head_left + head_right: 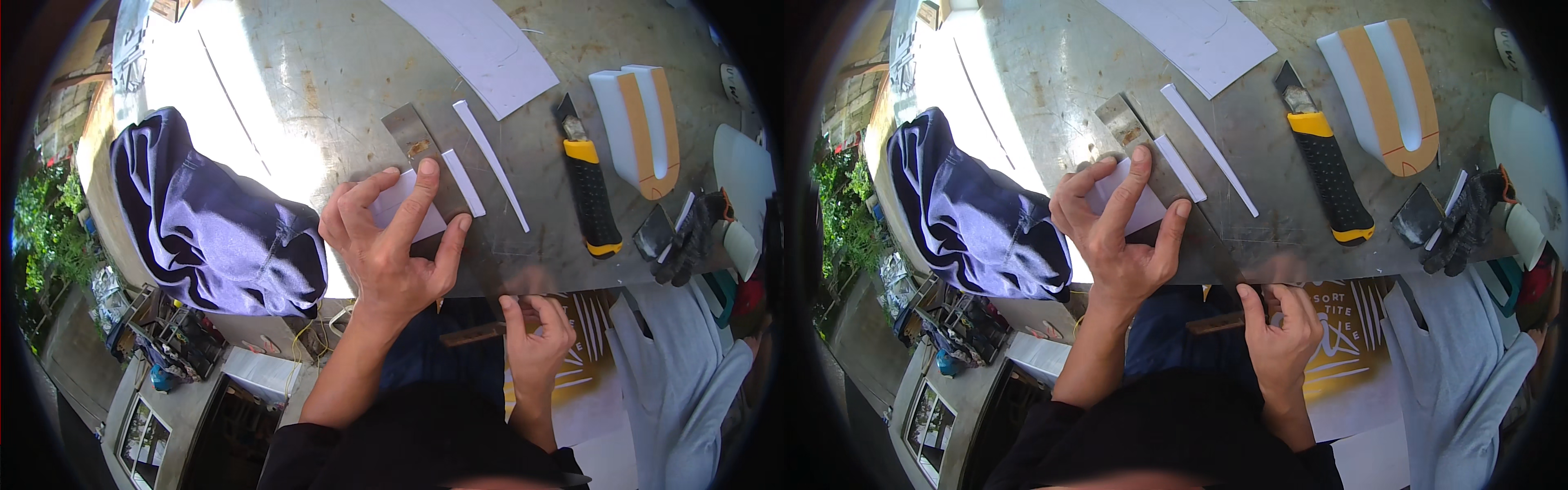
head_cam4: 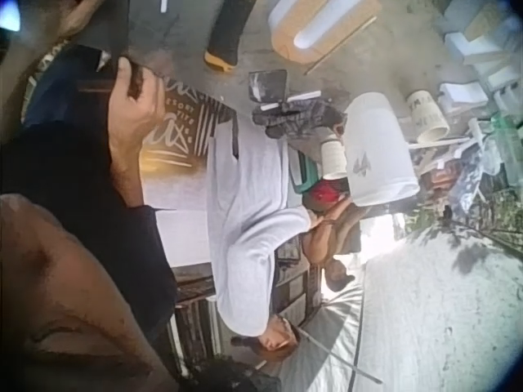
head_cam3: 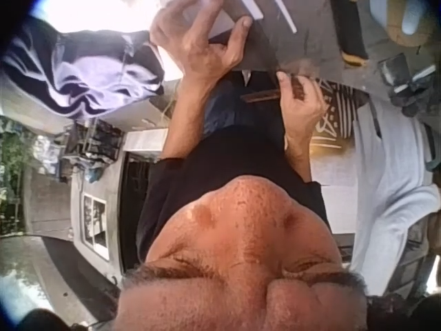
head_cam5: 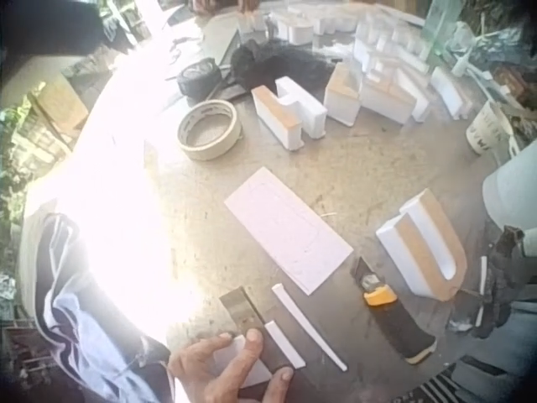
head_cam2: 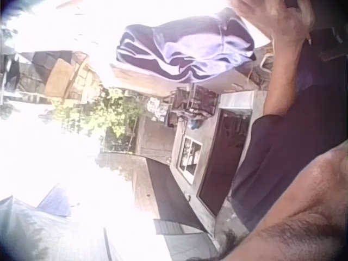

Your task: Cutting strips of material using a ruler and a utility knife.

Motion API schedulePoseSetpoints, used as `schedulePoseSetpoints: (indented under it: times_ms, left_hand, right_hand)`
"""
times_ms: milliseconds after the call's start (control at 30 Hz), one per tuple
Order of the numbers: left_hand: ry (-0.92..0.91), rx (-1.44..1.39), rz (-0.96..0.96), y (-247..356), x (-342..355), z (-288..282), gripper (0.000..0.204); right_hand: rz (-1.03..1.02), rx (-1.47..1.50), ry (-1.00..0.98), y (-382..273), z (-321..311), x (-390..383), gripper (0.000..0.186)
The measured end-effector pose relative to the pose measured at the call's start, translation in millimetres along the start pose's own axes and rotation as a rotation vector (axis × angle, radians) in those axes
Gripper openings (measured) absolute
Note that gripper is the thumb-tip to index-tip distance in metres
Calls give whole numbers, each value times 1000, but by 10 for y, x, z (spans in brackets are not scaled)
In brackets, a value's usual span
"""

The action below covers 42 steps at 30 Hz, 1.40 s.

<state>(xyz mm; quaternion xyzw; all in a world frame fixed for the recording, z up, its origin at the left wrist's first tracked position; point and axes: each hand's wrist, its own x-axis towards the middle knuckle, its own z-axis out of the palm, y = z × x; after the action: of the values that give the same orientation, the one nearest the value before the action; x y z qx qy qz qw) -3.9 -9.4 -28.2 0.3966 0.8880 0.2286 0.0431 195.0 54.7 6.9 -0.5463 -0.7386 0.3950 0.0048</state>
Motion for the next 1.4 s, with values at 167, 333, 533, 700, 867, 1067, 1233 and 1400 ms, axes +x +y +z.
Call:
schedulePoseSetpoints:
  times_ms: [167, 333, 533, 700, 867, 1067, 1233, 1400]
  left_hand:
    - [26, -18, -29, 19, 0, 7, 62]
    - [36, -75, -46, 11, -15, 16, 59]
    - [57, -96, -42, -52, -97, 48, 63]
    - [47, -88, -9, -102, -107, 43, 67]
    - [16, -148, -5, -37, -94, -110, 63]
    - [-80, -125, 273, -223, -114, -193, 57]
    - [-237, -190, 404, -381, -13, -238, 56]
    - [-324, -87, 426, -326, 48, -299, 62]
  right_hand:
    - [-372, -53, 117, -373, -318, 107, 17]
    - [-806, -238, -28, -757, -89, 599, 35]
    - [-846, -473, -168, -935, 84, 708, 39]
    - [-789, -744, -185, -1106, 143, 596, 43]
    - [-797, -772, -126, -1056, 140, 535, 44]
    - [-726, -787, -141, -1099, 163, 493, 42]
    - [-711, -807, -149, -1113, 150, 501, 43]
    - [-670, -698, -192, -1107, 102, 527, 43]
